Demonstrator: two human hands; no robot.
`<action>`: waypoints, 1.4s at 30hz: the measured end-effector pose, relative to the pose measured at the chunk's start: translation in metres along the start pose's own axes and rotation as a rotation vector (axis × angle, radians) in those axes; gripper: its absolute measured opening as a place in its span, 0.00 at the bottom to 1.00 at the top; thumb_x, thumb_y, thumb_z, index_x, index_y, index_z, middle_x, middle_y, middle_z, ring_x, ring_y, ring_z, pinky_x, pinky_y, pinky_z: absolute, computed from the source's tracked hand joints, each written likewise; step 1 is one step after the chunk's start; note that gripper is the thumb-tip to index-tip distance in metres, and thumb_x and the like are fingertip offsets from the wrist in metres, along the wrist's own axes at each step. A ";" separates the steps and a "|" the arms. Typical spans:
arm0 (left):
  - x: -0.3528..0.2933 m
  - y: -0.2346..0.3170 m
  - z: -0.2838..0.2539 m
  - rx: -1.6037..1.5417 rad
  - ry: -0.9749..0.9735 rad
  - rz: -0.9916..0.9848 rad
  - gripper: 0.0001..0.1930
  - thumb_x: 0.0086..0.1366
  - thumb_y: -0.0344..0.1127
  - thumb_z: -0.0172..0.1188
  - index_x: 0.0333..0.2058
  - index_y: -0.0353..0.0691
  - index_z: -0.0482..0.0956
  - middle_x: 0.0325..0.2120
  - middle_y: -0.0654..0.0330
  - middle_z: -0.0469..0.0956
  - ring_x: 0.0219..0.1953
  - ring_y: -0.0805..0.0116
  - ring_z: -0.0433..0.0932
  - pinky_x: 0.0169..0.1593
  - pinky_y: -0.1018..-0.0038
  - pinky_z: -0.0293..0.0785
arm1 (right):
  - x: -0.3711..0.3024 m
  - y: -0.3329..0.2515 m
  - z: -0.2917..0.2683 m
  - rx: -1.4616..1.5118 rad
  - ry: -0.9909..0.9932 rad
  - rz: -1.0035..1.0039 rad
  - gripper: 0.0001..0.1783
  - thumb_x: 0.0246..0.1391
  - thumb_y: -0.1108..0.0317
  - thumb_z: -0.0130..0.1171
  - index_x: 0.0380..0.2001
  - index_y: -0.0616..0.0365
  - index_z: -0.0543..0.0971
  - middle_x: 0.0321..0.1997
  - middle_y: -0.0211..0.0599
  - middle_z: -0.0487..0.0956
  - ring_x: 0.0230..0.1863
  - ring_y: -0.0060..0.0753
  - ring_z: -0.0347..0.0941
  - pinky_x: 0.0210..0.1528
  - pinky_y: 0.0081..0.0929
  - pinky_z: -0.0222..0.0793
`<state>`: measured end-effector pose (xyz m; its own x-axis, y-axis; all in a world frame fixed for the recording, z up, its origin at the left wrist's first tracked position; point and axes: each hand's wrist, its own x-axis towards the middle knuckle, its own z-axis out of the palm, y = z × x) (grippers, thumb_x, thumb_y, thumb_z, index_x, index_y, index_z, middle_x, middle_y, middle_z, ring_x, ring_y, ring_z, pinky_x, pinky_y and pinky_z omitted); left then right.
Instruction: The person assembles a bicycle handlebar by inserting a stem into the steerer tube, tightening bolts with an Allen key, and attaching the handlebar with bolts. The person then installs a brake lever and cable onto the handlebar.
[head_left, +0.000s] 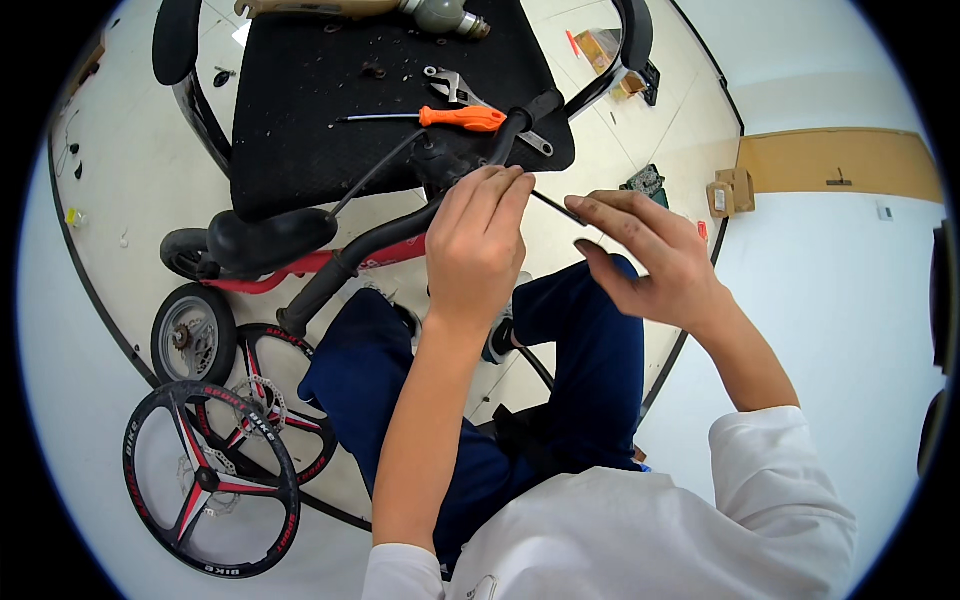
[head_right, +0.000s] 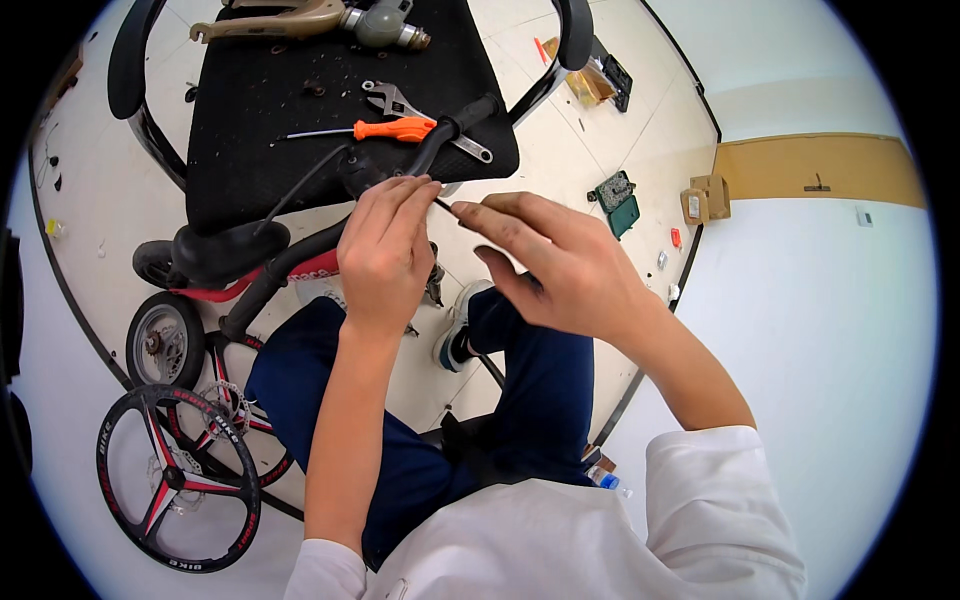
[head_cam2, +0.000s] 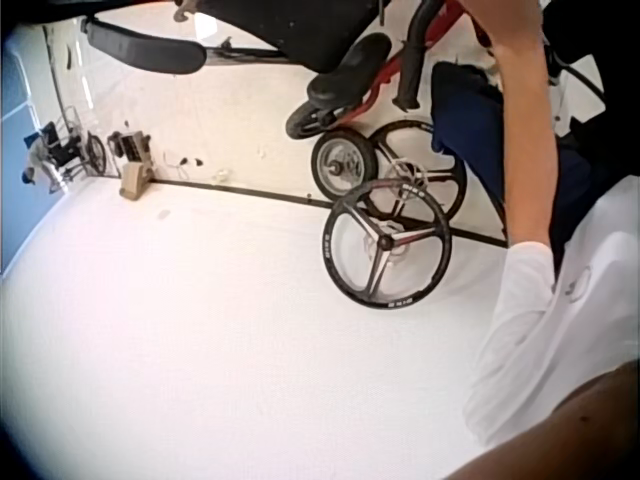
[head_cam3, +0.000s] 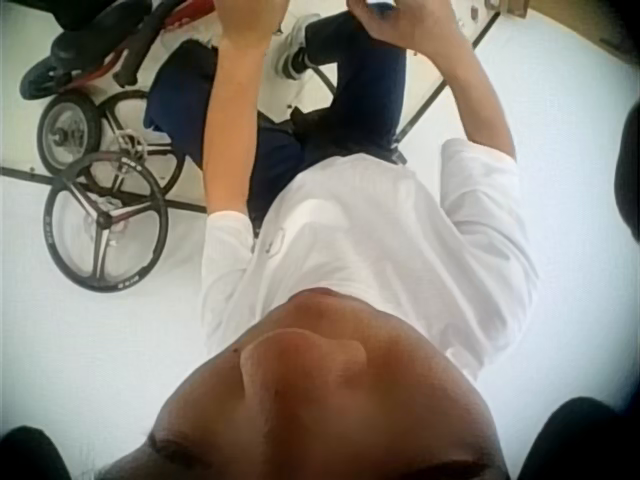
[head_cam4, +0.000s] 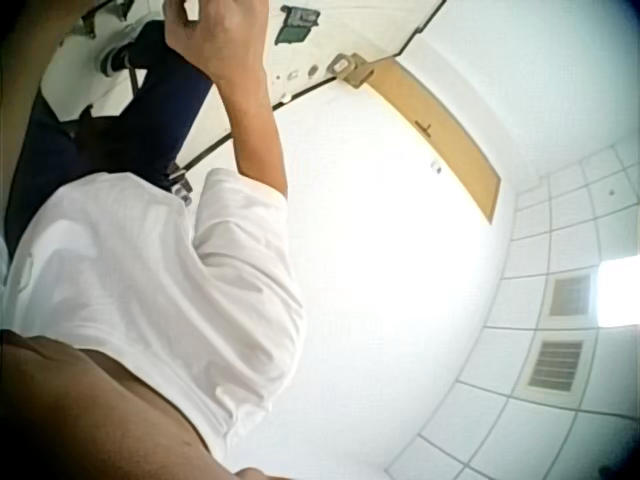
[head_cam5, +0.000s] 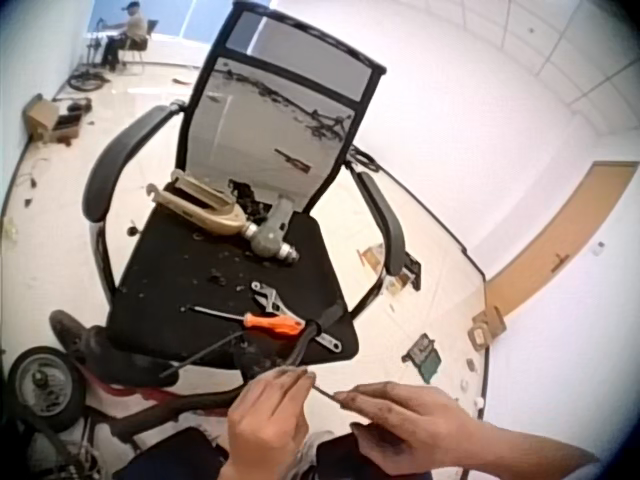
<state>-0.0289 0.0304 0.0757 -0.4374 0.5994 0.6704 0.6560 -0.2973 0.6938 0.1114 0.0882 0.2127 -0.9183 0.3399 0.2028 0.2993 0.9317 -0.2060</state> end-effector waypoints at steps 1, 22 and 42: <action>0.000 0.001 0.000 0.002 -0.010 -0.004 0.15 0.50 0.17 0.61 0.39 0.31 0.83 0.37 0.54 0.83 0.44 0.57 0.81 0.48 0.66 0.79 | 0.002 0.002 -0.003 -0.073 -0.010 -0.053 0.27 0.41 0.82 0.71 0.49 0.62 0.79 0.44 0.45 0.82 0.39 0.38 0.83 0.37 0.28 0.81; -0.007 0.005 0.014 0.003 0.132 0.098 0.12 0.48 0.21 0.64 0.35 0.32 0.85 0.32 0.55 0.81 0.37 0.59 0.81 0.39 0.69 0.81 | -0.006 -0.007 0.003 0.762 -0.034 0.728 0.12 0.57 0.72 0.66 0.40 0.69 0.79 0.37 0.46 0.84 0.37 0.35 0.85 0.38 0.27 0.83; 0.000 0.008 0.002 -0.034 0.034 0.047 0.20 0.47 0.19 0.60 0.42 0.33 0.83 0.39 0.56 0.82 0.45 0.57 0.81 0.48 0.64 0.78 | -0.006 -0.023 0.027 1.153 0.196 0.897 0.11 0.62 0.75 0.55 0.46 0.68 0.76 0.39 0.43 0.84 0.37 0.34 0.83 0.42 0.28 0.80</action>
<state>-0.0226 0.0295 0.0805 -0.4273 0.5587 0.7108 0.6551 -0.3504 0.6694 0.1026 0.0617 0.1900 -0.4639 0.8345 -0.2974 0.2831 -0.1784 -0.9423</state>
